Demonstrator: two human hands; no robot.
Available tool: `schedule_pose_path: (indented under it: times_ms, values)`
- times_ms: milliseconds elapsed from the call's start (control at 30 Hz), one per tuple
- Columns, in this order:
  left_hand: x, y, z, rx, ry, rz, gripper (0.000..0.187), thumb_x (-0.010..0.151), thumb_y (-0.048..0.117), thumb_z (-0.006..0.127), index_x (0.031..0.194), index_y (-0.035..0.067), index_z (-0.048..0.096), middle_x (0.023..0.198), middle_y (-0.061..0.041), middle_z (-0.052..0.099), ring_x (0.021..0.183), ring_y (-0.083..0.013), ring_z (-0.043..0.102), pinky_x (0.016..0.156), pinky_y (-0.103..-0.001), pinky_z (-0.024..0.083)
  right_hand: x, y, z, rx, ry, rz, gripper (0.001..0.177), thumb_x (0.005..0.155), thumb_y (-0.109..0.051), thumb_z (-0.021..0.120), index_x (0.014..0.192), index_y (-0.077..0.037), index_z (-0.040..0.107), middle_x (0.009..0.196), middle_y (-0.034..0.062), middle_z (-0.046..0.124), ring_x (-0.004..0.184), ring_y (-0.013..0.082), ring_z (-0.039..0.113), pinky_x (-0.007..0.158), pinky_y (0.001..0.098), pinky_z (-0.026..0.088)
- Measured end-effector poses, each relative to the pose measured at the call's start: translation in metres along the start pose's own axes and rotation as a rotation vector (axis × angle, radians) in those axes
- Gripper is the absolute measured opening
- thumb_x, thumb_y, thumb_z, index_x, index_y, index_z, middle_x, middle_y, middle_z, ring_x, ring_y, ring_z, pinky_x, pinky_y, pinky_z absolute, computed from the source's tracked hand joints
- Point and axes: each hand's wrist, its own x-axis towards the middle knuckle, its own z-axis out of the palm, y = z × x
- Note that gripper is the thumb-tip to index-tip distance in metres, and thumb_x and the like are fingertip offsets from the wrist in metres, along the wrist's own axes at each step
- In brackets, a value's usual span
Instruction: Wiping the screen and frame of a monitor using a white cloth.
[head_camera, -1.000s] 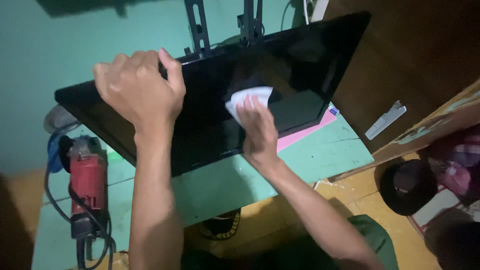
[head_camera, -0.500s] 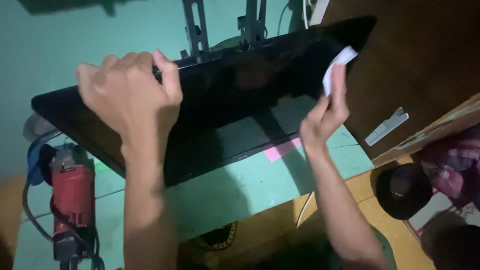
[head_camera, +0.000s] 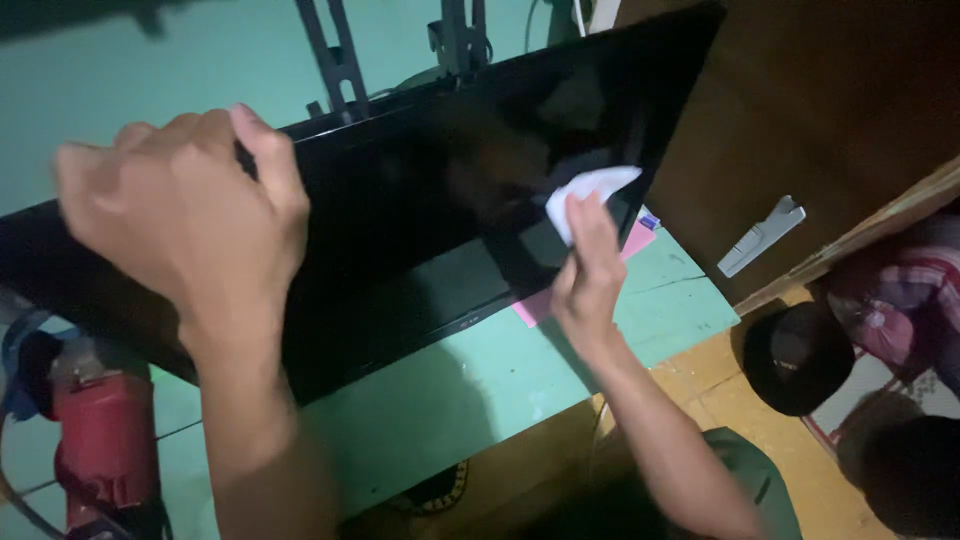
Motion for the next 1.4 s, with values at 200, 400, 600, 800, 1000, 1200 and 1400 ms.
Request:
schedule_pose_path:
  times_ms: [200,400,600,800,1000,1200,1400]
  values:
    - [-0.005,-0.003,0.005,0.061,-0.019,0.021,0.023,0.098,0.016,0.056,0.081,0.011,0.071,0.071,-0.003,0.06,0.065,-0.0194,0.046,0.091,-0.032,0.037,-0.04,0.016,-0.012,0.186,-0.172,0.163,0.056,0.091,0.017,0.045,0.139,-0.005,0.064,0.14,0.0235,0.065,0.136,0.0343,0.062,0.118,0.0408,0.047]
    - [-0.007,-0.001,0.002,-0.041,0.028,0.004,0.02,0.095,0.013,0.055,0.081,0.01,0.069,0.077,-0.003,0.062,0.074,-0.0202,0.05,0.091,-0.031,0.035,0.023,0.015,-0.024,0.322,0.165,0.124,0.05,0.098,0.013,0.039,0.144,0.005,0.057,0.149,0.0224,0.06,0.142,0.0311,0.058,0.124,0.0407,0.043]
    - [-0.003,0.001,-0.007,-0.048,0.039,0.004,0.021,0.095,0.013,0.055,0.08,0.008,0.07,0.077,-0.004,0.065,0.072,-0.02,0.051,0.091,-0.033,0.037,0.061,0.018,0.004,-0.067,0.07,-0.098,0.063,0.093,0.021,0.043,0.149,-0.002,0.058,0.156,0.0231,0.054,0.149,0.0417,0.049,0.131,0.0481,0.037]
    - [0.008,0.006,-0.012,-0.104,0.022,-0.048,0.022,0.091,0.014,0.058,0.074,0.007,0.069,0.074,-0.006,0.067,0.068,-0.0241,0.051,0.087,-0.037,0.039,0.014,-0.016,-0.003,0.011,-0.055,-0.118,0.067,0.081,0.021,0.048,0.142,-0.004,0.06,0.148,0.0254,0.057,0.145,0.0401,0.052,0.124,0.0484,0.039]
    - [0.013,0.011,-0.025,-0.131,0.041,-0.039,0.027,0.099,0.014,0.056,0.081,0.006,0.075,0.078,-0.009,0.069,0.07,-0.0229,0.055,0.09,-0.039,0.04,-0.042,-0.017,-0.015,0.131,-0.223,-0.144,0.057,0.083,0.016,0.056,0.136,-0.003,0.064,0.138,0.0231,0.065,0.136,0.0383,0.06,0.12,0.0468,0.044]
    - [0.01,0.012,-0.024,-0.168,-0.016,-0.113,0.03,0.1,0.015,0.055,0.081,0.006,0.076,0.077,-0.008,0.071,0.073,-0.0241,0.055,0.089,-0.04,0.039,0.013,0.014,-0.034,0.242,0.17,0.105,0.052,0.097,0.015,0.042,0.144,0.002,0.059,0.144,0.0212,0.064,0.136,0.0345,0.063,0.118,0.044,0.048]
    - [0.012,0.016,-0.032,-0.218,-0.014,-0.121,0.031,0.101,0.016,0.054,0.081,0.007,0.076,0.078,-0.008,0.071,0.073,-0.0239,0.056,0.09,-0.041,0.04,0.085,0.034,-0.035,0.116,0.218,0.027,0.06,0.097,0.018,0.042,0.151,-0.004,0.056,0.154,0.0217,0.056,0.146,0.0354,0.056,0.126,0.0458,0.045]
